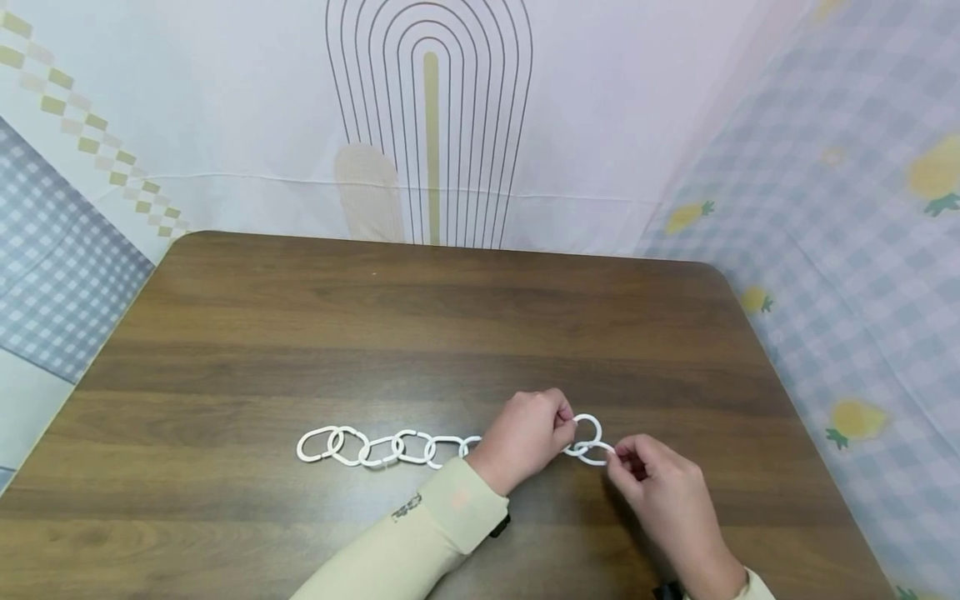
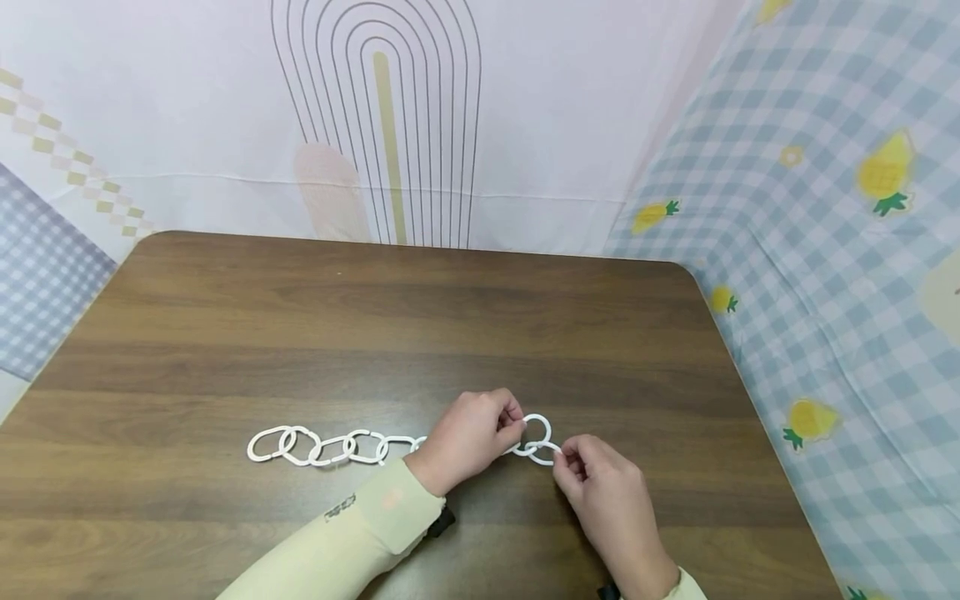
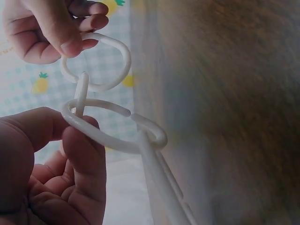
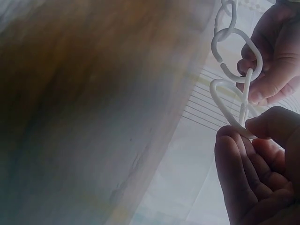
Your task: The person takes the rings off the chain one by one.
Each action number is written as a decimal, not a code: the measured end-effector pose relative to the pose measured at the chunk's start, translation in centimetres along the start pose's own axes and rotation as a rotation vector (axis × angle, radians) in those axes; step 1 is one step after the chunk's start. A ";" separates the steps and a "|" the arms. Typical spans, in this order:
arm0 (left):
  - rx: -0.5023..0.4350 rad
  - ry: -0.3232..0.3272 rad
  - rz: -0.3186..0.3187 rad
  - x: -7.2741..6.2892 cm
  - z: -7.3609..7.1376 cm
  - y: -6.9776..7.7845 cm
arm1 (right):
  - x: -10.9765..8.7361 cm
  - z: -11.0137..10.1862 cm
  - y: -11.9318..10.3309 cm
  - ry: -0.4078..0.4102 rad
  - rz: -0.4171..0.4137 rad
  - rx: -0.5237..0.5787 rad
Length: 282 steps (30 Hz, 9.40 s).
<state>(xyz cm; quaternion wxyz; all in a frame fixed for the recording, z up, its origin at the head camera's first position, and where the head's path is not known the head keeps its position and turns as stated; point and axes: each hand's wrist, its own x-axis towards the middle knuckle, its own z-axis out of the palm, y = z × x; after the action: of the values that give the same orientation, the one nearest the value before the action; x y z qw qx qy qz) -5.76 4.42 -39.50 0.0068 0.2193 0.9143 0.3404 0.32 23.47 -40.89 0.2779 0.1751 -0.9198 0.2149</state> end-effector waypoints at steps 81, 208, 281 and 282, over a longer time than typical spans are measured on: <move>-0.397 0.086 -0.137 -0.9 -2.9 -2.7 | 5.0 1.1 5.3 -0.259 -0.244 -0.129; -0.406 0.070 -0.078 -0.6 -3.6 -1.2 | 10.5 0.6 3.4 -0.356 0.026 0.066; -0.364 0.059 -0.131 -0.7 -5.7 -2.2 | 10.2 -0.7 -2.0 -0.506 0.441 0.442; -0.353 0.063 -0.125 -0.7 -5.7 -2.2 | 10.3 -0.7 -2.0 -0.505 0.443 0.446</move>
<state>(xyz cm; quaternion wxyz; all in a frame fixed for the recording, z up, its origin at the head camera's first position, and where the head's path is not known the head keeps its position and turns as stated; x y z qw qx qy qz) -6.94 -0.86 -36.58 0.0379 0.1467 0.8519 0.5012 -6.54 20.07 -33.76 -0.0546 0.0760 -0.9054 0.4140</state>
